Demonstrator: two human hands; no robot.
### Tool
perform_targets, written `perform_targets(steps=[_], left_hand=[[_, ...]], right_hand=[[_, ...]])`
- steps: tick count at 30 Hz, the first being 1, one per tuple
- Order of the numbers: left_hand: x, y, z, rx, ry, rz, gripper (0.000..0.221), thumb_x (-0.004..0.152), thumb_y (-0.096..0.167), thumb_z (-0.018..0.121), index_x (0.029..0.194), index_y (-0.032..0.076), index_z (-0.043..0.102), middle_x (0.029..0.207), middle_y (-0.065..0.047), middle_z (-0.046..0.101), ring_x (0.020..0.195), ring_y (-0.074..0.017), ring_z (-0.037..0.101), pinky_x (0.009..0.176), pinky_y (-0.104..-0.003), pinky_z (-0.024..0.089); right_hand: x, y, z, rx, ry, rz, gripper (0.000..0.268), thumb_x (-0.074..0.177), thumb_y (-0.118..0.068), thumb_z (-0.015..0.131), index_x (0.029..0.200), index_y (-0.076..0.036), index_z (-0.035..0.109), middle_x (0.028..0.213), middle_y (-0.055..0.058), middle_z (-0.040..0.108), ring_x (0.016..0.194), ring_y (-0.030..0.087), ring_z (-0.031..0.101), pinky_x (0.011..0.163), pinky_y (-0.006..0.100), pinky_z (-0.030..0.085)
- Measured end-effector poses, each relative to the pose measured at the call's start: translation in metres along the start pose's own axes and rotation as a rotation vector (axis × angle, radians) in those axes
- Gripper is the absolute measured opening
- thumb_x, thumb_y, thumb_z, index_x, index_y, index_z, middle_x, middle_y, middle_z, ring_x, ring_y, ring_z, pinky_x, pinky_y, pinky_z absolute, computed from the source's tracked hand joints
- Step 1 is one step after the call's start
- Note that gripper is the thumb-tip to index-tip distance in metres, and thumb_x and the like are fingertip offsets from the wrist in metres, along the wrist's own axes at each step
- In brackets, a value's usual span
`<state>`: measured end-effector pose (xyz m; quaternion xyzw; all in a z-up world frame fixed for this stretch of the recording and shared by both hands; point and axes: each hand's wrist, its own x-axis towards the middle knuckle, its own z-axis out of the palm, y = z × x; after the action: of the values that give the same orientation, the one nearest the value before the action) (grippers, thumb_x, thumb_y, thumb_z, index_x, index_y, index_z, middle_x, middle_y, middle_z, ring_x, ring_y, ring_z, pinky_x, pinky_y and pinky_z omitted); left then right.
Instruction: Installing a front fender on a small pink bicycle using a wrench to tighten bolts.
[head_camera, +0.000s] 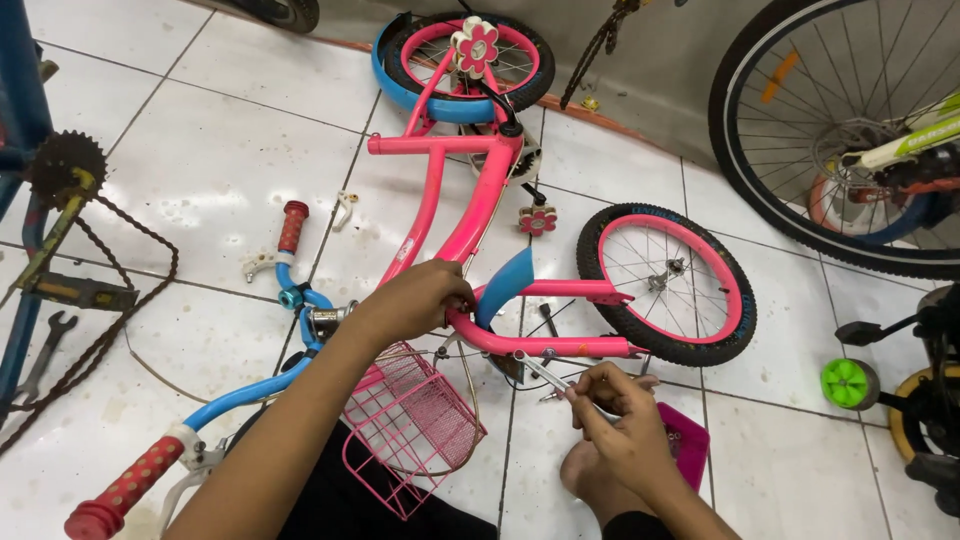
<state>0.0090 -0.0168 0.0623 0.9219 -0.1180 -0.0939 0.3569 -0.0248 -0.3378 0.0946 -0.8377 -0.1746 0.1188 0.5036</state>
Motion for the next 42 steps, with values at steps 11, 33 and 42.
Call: perform_targets(steps=[11,33,42], left_hand=[[0.005,-0.003,0.015,-0.025,0.157,-0.076,0.022,0.099,0.028,0.068,0.090,0.008,0.071,0.092,-0.007,0.065,0.084,-0.0254,0.061,0.072,-0.041,0.047],[-0.016,-0.009,-0.005,-0.417,0.262,-0.124,0.028,0.096,0.022,0.062,0.119,0.010,0.071,0.115,-0.007,0.071,0.104,-0.0177,0.071,0.091,-0.033,0.058],[0.006,0.027,-0.010,-0.176,0.081,-0.310,0.023,0.088,0.016,0.062,0.096,0.004,0.080,0.095,-0.010,0.080,0.084,-0.0257,0.073,0.075,-0.040,0.057]], right_hand=[[0.014,-0.019,0.029,-0.130,-0.033,0.005,0.018,0.092,-0.025,0.068,0.105,-0.013,0.066,0.057,0.001,0.073,0.043,0.011,0.061,0.084,0.037,0.018],[0.027,-0.008,0.034,0.010,0.012,0.069,0.019,0.091,-0.019,0.071,0.104,-0.006,0.068,0.057,0.008,0.068,0.049,0.015,0.057,0.050,0.026,0.051],[0.031,-0.011,0.039,0.013,-0.012,0.102,0.021,0.090,-0.019,0.071,0.105,-0.004,0.069,0.061,0.009,0.070,0.057,0.016,0.064,0.048,0.026,0.055]])
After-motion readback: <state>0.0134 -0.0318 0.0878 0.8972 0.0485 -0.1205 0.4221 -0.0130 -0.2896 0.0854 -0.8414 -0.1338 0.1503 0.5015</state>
